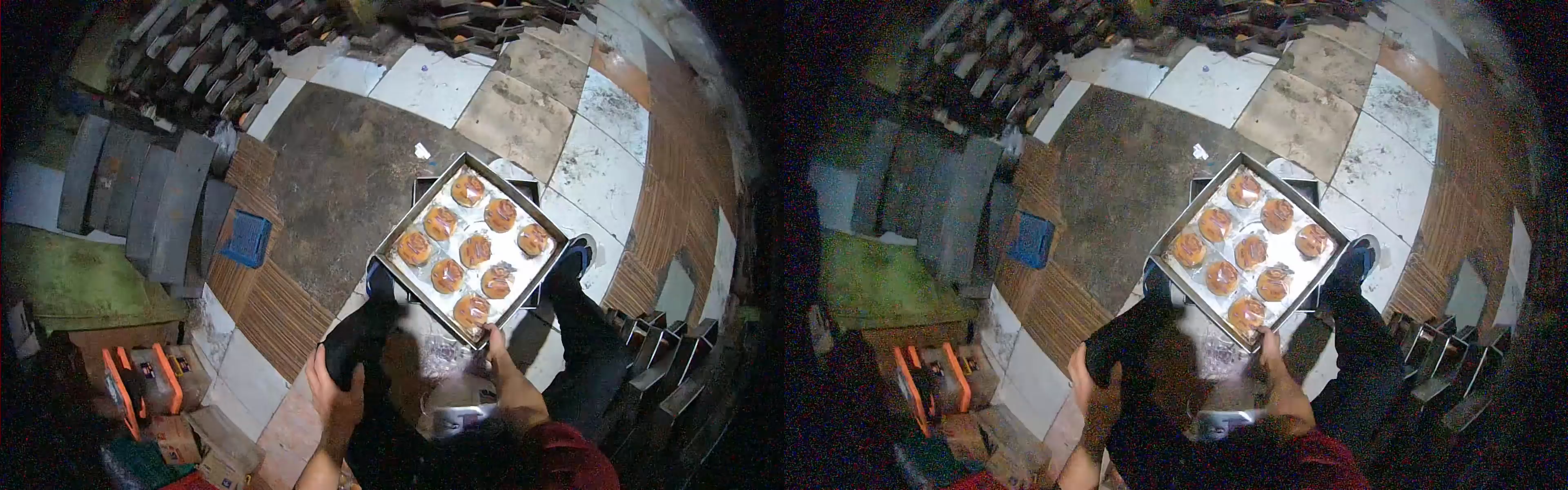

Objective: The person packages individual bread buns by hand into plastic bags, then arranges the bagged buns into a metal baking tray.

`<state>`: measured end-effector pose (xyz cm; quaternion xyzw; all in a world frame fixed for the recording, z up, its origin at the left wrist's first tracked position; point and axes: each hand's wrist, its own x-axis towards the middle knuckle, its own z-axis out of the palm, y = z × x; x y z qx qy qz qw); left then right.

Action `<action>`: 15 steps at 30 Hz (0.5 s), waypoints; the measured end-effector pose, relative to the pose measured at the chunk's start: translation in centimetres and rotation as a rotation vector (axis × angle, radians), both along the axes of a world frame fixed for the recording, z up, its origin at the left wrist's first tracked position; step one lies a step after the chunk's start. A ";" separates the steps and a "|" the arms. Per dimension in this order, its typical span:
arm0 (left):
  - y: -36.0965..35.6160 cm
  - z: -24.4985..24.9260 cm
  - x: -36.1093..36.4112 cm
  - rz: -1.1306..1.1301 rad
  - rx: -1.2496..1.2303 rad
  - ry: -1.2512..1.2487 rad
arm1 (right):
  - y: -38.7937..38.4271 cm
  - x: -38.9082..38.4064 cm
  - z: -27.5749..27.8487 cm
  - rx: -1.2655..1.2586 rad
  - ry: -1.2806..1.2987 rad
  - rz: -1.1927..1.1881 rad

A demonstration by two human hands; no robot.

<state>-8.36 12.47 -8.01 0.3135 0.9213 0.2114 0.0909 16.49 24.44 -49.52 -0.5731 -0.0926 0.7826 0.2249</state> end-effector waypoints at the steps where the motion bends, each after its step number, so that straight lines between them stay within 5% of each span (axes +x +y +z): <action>1: -0.2 0.2 0.1 0.024 0.023 -0.056 | -0.1 0.8 -1.7 0.151 -0.094 0.024; 3: -0.5 0.4 0.2 0.026 0.050 -0.073 | 1.5 -1.4 4.2 0.160 -0.189 -0.241; 6: -1.0 0.2 0.4 0.000 0.081 -0.067 | 5.4 -3.1 16.6 0.212 -0.179 -0.315; 10: -1.8 -0.4 0.8 0.012 0.119 -0.035 | 7.7 -2.6 19.2 0.312 -0.042 -0.453; 13: -2.7 -0.7 0.8 0.017 0.118 -0.043 | 8.6 -1.4 25.4 0.472 0.198 -0.450; 15: -3.2 -1.0 0.8 0.017 0.101 -0.043 | 8.1 0.2 34.2 0.574 0.312 -0.538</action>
